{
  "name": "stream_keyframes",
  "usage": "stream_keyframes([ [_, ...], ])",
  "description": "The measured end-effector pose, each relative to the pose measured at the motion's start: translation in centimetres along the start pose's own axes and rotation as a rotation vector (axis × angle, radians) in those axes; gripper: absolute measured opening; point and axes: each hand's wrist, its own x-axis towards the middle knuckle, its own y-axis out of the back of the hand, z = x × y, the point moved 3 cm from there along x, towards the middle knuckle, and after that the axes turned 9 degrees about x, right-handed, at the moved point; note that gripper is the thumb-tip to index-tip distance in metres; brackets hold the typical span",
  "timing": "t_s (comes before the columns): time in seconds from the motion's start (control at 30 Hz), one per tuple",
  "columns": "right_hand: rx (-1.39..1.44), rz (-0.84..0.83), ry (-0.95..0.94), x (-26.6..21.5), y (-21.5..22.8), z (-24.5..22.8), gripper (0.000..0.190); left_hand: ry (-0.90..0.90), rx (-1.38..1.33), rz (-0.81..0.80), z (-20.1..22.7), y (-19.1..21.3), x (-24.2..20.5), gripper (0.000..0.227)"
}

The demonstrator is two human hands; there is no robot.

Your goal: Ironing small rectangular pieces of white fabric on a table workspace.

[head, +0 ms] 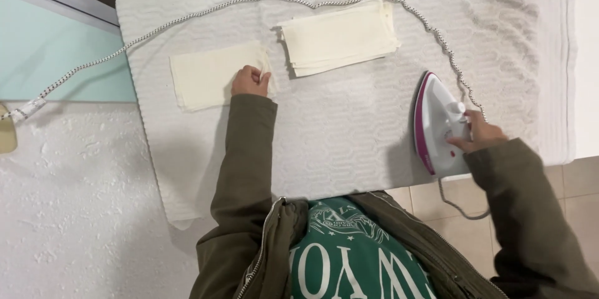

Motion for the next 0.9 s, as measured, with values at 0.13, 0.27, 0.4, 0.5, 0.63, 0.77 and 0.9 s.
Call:
stream_keyframes([
  [0.13,-0.035,-0.058,-0.107,0.0,4.0,-2.2,0.074,0.185,-0.149,-0.110,-2.6,-0.5,0.7,0.025],
  [0.27,-0.195,0.049,0.007,3.2,7.0,-0.3,0.075,0.147,-0.259,-0.162,-4.3,-1.7,1.2,0.030],
  [0.4,-0.304,0.177,0.205,5.4,8.3,2.0,0.078,0.159,-0.322,-0.227,-4.1,-1.4,0.7,0.032],
  [0.5,-0.292,0.177,0.162,4.8,8.2,1.6,0.077,-0.031,-0.220,-0.123,-3.8,-1.5,0.1,0.037],
  [0.63,-0.262,0.222,0.198,3.4,7.9,1.0,0.074,-0.038,-0.258,-0.007,-3.5,-2.7,-0.6,0.012],
  [0.77,-0.228,0.287,0.221,3.2,7.3,1.0,0.072,0.004,-0.129,0.042,-0.7,-1.3,-1.2,0.020],
  [0.9,-0.181,0.328,0.193,2.2,6.6,0.5,0.070,-0.031,0.016,0.022,0.3,-0.6,-1.0,0.020],
])
